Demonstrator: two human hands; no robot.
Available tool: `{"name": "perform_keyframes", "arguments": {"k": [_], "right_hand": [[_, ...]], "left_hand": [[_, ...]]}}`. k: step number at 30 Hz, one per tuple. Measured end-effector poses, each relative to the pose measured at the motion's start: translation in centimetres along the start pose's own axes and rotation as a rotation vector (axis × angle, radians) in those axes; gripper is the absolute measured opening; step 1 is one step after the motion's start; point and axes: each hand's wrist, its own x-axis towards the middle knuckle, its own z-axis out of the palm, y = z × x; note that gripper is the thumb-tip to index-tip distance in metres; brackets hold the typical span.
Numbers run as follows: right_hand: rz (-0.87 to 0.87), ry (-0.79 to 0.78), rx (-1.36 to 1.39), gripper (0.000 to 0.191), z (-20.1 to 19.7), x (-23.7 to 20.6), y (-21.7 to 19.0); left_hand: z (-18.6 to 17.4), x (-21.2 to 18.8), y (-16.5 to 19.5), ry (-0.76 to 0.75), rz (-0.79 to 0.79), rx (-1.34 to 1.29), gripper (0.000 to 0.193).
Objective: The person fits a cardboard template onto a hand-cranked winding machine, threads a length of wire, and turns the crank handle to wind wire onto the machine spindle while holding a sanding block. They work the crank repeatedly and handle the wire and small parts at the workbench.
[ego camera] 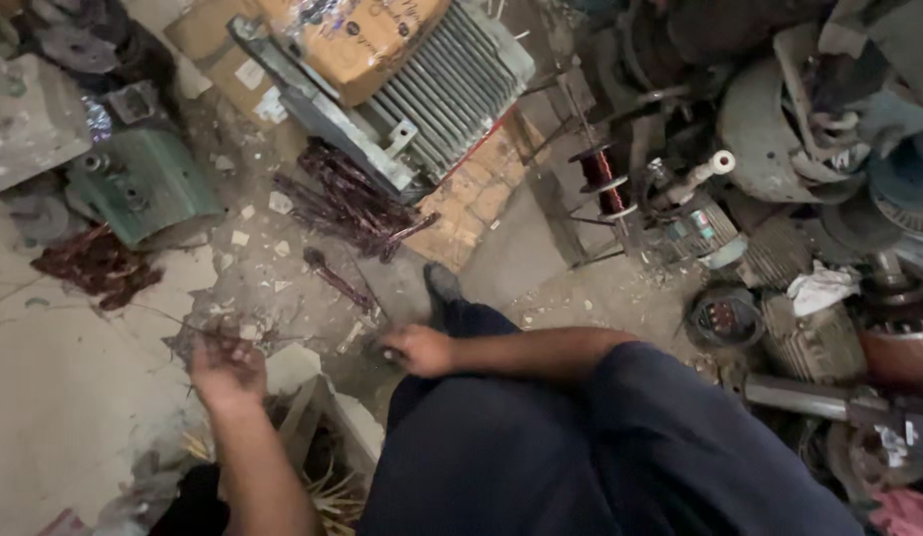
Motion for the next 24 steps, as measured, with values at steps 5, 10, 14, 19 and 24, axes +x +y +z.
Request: {"name": "perform_keyframes", "arguments": {"k": [5,10,14,19,24], "right_hand": [[-0.017,0.01,-0.066,0.034,-1.4,0.0,0.1],[-0.076,-0.103,-0.082,0.025,-3.4,0.7,1.0],[-0.129,-0.358,0.023,0.048,-5.0,2.2,1.7],[-0.414,-0.298,0.012,0.047,-7.9,8.0,-1.0],[-0.394,-0.403,0.257,0.038,-10.6,15.9,-9.4]], "left_hand": [[-0.2,-1.0,3.5,-0.066,0.044,-0.066,0.021],[1.6,-2.4,5.3,0.012,0.336,0.02,0.034],[4.9,-5.9,5.0,0.236,0.546,0.188,0.038],[8.3,-10.8,0.0,0.221,0.707,0.293,0.014],[9.4,-14.4,-8.0,0.35,1.439,0.868,0.01]]}}
